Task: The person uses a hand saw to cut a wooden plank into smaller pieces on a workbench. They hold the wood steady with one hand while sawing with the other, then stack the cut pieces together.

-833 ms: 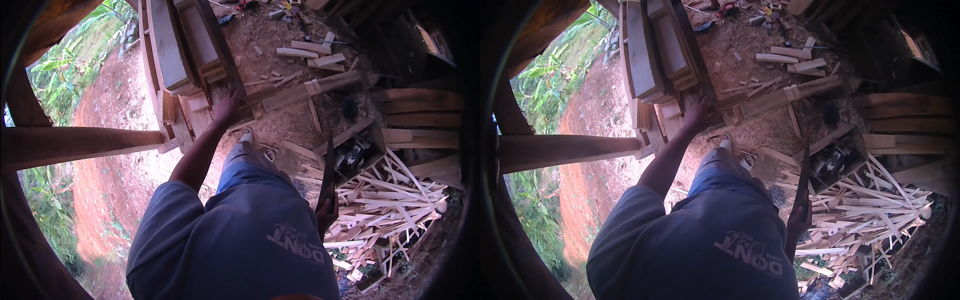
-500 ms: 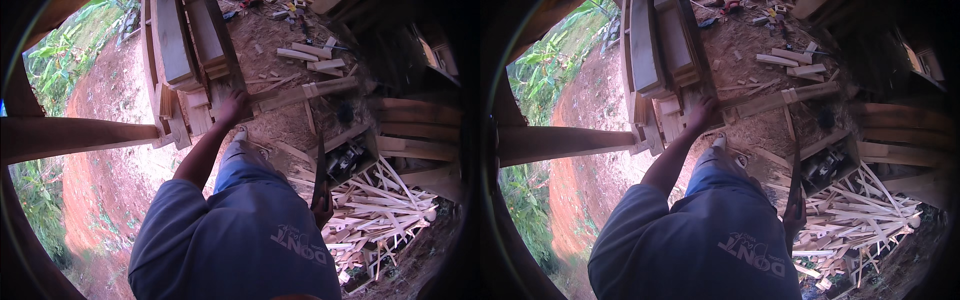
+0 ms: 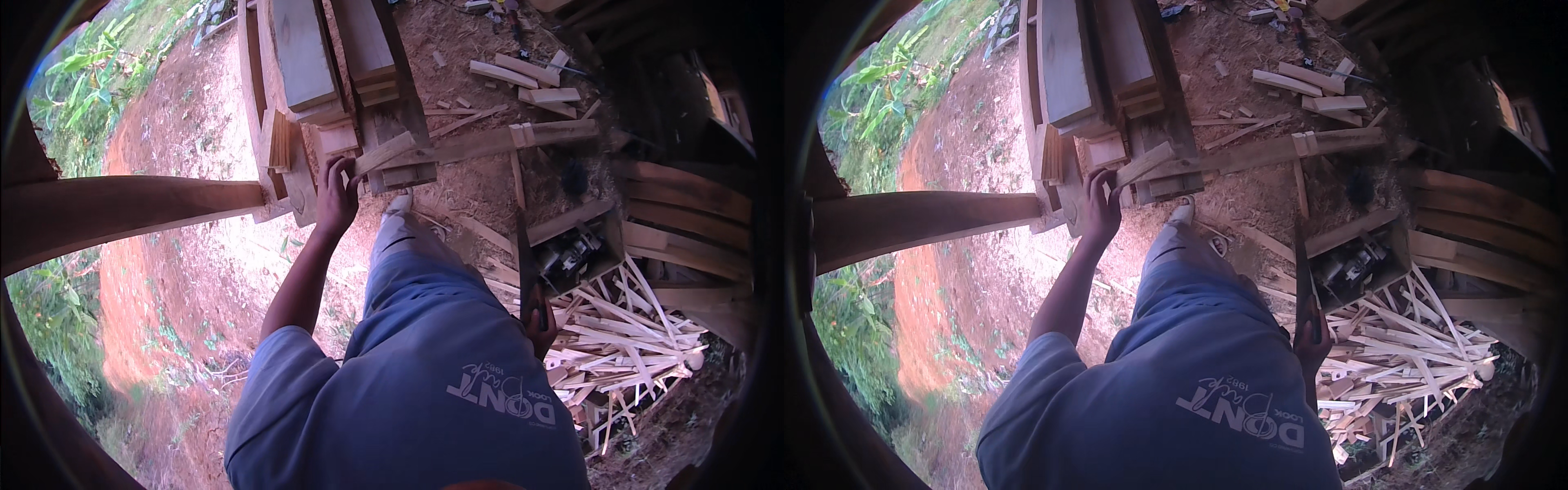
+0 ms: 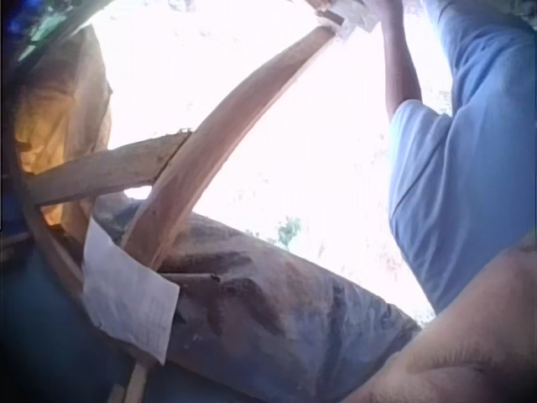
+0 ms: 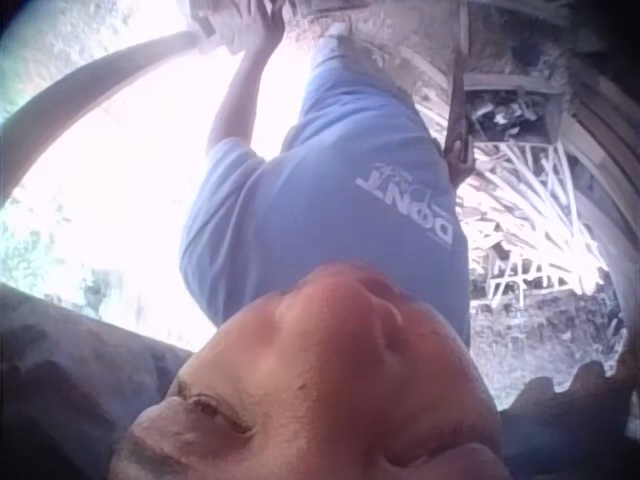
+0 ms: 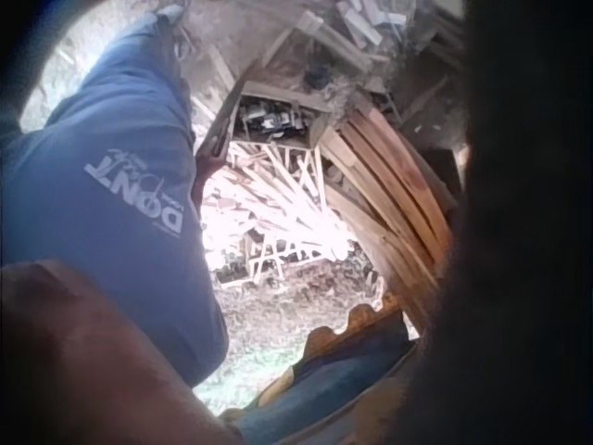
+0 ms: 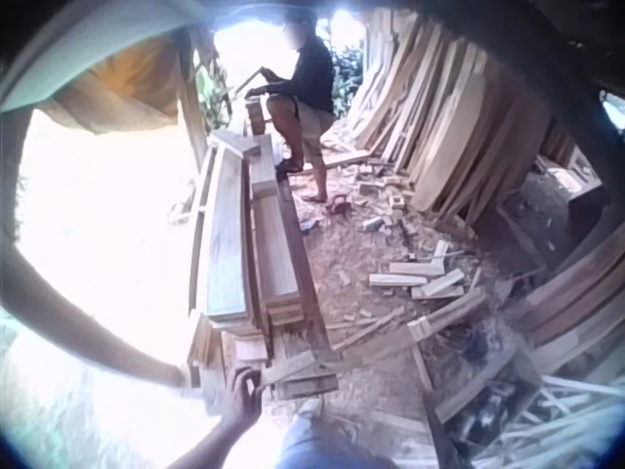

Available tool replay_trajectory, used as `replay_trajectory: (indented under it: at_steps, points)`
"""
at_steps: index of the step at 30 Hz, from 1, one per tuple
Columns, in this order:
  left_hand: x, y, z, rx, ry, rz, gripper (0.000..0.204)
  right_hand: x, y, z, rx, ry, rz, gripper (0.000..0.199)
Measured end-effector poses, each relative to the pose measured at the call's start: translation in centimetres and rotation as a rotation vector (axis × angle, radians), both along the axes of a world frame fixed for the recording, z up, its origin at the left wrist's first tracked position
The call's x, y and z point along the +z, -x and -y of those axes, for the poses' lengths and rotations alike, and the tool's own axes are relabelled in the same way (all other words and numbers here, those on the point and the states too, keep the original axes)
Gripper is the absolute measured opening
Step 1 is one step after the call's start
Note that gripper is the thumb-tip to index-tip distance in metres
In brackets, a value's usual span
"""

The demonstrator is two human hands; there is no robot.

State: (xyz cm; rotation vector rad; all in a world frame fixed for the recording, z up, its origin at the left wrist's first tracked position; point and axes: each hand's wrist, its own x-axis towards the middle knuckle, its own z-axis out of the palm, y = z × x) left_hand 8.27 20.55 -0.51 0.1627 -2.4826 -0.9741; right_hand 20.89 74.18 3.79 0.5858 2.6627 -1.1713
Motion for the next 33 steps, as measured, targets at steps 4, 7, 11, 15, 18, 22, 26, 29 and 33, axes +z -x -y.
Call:
replay_trajectory:
  at_steps: [4,7,11,15,18,22,26,29,33]
  points:
    - [1.7,-6.7,5.5,0.171,0.2,0.108,0.032,-1.1,0.1,-0.7,-0.002,-0.024,0.035,0.05]
    - [3.9,-8.5,8.6,0.328,0.45,0.13,0.03,-2.0,0.9,-0.3,-0.025,-0.004,0.043,0.049]
    - [4.4,-7.3,9.7,0.469,0.611,0.107,0.027,-3.8,1.7,-1.0,-0.003,0.034,0.043,0.049]
    - [2.7,-4.3,9.2,0.548,0.65,0.104,0.03,-4.5,2.6,-0.6,0.066,0.012,-0.002,0.046]
    - [2.7,-1.8,8.5,0.657,0.615,0.052,0.029,-5.3,2.4,-0.5,0.05,-0.038,-0.015,0.045]
    - [3.5,0.4,9.0,0.831,0.459,-0.052,0.03,-5.3,2.3,-0.5,0.04,-0.036,0.014,0.046]
    - [2.9,1.3,10.5,0.96,0.292,-0.14,0.029,-5.8,1.6,-0.8,0.003,-0.053,0.052,0.049]
    - [2.4,1.0,10.7,0.921,0.38,-0.098,0.026,-6.9,0.6,-1.7,-0.027,-0.01,0.084,0.051]
    - [1.1,0.4,11.4,0.891,0.297,-0.103,0.026,-7.9,-0.2,-2.5,0.0,0.002,0.062,0.051]
